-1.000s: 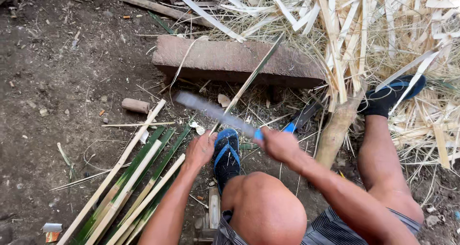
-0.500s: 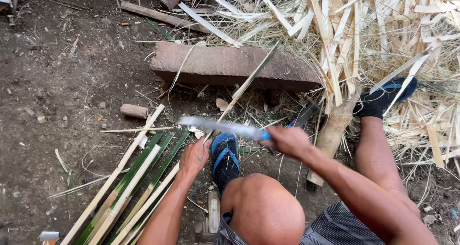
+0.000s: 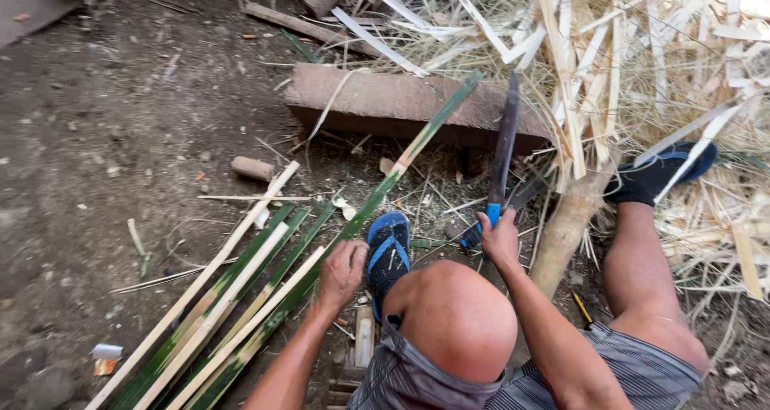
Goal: The person splits long bamboo strips using a machete, repeatedly striking the material against a wooden block to separate thin slats. The person then gathers the split strips and ties them together with a thin cord.
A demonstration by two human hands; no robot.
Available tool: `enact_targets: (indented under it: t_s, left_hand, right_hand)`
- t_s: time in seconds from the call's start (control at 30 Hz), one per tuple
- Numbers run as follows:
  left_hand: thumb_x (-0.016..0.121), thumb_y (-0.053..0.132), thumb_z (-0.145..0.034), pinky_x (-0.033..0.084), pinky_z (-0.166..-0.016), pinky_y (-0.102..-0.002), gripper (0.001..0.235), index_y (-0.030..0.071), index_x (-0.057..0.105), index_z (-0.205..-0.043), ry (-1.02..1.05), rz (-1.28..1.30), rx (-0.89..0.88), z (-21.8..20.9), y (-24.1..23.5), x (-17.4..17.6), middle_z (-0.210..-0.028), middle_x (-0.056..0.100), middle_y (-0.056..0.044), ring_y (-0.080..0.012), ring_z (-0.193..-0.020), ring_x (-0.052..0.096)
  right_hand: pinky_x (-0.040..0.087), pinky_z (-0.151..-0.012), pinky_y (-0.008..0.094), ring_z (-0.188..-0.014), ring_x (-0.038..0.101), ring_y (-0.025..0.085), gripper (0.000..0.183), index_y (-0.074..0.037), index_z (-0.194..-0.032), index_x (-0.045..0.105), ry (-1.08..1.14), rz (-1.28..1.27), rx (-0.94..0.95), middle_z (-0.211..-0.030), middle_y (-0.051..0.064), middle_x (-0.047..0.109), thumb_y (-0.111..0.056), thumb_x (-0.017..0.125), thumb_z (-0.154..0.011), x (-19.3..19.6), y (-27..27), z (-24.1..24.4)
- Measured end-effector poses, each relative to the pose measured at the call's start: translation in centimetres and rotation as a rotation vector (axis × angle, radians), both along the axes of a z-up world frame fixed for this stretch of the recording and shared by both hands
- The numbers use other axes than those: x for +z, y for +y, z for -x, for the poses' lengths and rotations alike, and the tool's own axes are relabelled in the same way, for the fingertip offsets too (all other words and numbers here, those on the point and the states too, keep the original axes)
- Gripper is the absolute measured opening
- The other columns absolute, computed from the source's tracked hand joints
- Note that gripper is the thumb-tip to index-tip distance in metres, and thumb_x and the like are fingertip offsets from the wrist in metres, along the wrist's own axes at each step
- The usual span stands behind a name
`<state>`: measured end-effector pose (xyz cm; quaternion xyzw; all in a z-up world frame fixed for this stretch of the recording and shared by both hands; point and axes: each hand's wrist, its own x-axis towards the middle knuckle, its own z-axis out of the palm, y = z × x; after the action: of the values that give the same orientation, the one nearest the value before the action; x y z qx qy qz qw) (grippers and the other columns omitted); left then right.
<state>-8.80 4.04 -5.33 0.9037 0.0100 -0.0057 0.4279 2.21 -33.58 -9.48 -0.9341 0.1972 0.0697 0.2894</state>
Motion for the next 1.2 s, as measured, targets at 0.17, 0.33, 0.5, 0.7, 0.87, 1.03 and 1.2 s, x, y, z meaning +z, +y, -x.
enact_targets:
  t_s: [0.17, 0.33, 0.5, 0.7, 0.87, 1.03, 1.2]
  left_hand:
    - [0.056, 0.031, -0.106, 0.057, -0.073, -0.033, 0.029, 0.013, 0.054, -0.128, 0.739, 1.291, 0.798, 5.5, 0.5, -1.6, -0.098, 0.066, -0.01, -0.0208, -0.084, 0.066]
    - [0.053, 0.045, -0.102, 0.056, -0.071, -0.027, 0.043, 0.012, 0.055, -0.131, 0.192, 1.687, 1.304, 4.0, 1.8, -2.1, -0.101, 0.068, -0.009, -0.0163, -0.083, 0.066]
    - [0.059, 0.043, -0.109, 0.053, -0.095, -0.036, 0.052, 0.007, 0.046, -0.143, 0.268, 1.83, 0.698, -3.1, -2.4, 5.3, -0.121, 0.062, -0.013, -0.0221, -0.103, 0.065]
    - [0.056, 0.058, -0.093, 0.043, -0.11, -0.044, 0.084, 0.024, 0.02, -0.161, 0.153, 1.418, 0.281, 1.4, -3.3, 14.9, -0.153, 0.05, -0.006, -0.0264, -0.137, 0.052]
    - [0.052, 0.045, -0.097, 0.054, -0.094, -0.04, 0.075, 0.024, 0.023, -0.163, 0.007, 1.29, 0.684, 9.6, 1.0, 14.6, -0.14, 0.06, -0.01, -0.0222, -0.116, 0.066]
    - [0.05, 0.038, -0.102, 0.062, -0.078, -0.034, 0.065, 0.013, 0.038, -0.161, -0.123, 1.202, 0.767, 6.4, -0.7, 16.3, -0.132, 0.068, -0.01, -0.0191, -0.095, 0.072]
    - [0.048, 0.034, -0.107, 0.059, -0.073, -0.033, 0.067, 0.004, 0.027, -0.163, -0.482, 0.845, 0.445, 1.6, -5.0, 22.2, -0.117, 0.073, -0.015, -0.0193, -0.097, 0.074]
  right_hand:
    - [0.052, -0.086, 0.05, -0.097, 0.069, 0.043, 0.047, -0.001, -0.126, 0.049, -0.149, -0.079, 0.085, -0.101, 0.025, 0.072, -0.031, 0.069, -0.095, 6.7, 1.6, -3.5]
    - [0.055, -0.081, 0.046, -0.094, 0.07, 0.037, 0.028, -0.005, -0.112, 0.064, -0.252, -0.116, 0.595, -0.101, 0.017, 0.071, -0.028, 0.069, -0.096, 20.2, 7.8, -7.0]
    - [0.049, -0.09, 0.045, -0.107, 0.065, 0.034, 0.044, -0.012, -0.116, 0.065, -0.574, -0.023, 1.286, -0.113, 0.012, 0.068, -0.034, 0.076, -0.079, 31.7, 16.2, -7.2]
    - [0.041, -0.105, 0.049, -0.118, 0.061, 0.022, 0.038, -0.022, -0.123, 0.064, -0.189, 0.641, 1.642, -0.114, 0.001, 0.068, -0.035, 0.074, -0.089, 34.8, 20.5, -7.3]
    - [0.043, -0.104, 0.05, -0.124, 0.055, 0.023, 0.056, -0.024, -0.128, 0.06, -0.24, 0.577, 1.539, -0.122, 0.003, 0.063, -0.041, 0.081, -0.079, 33.5, 18.4, -8.5]
    - [0.032, -0.107, 0.065, -0.128, 0.05, 0.031, 0.089, -0.025, -0.136, 0.06, -0.559, 0.462, 1.591, -0.134, 0.008, 0.06, -0.06, 0.083, -0.058, 34.9, 20.0, -5.3]
    - [0.02, -0.117, 0.056, -0.124, 0.051, 0.023, 0.056, -0.022, -0.126, 0.062, -0.491, 0.327, 1.42, -0.114, 0.004, 0.062, -0.063, 0.065, -0.088, 37.9, 17.3, -4.7]
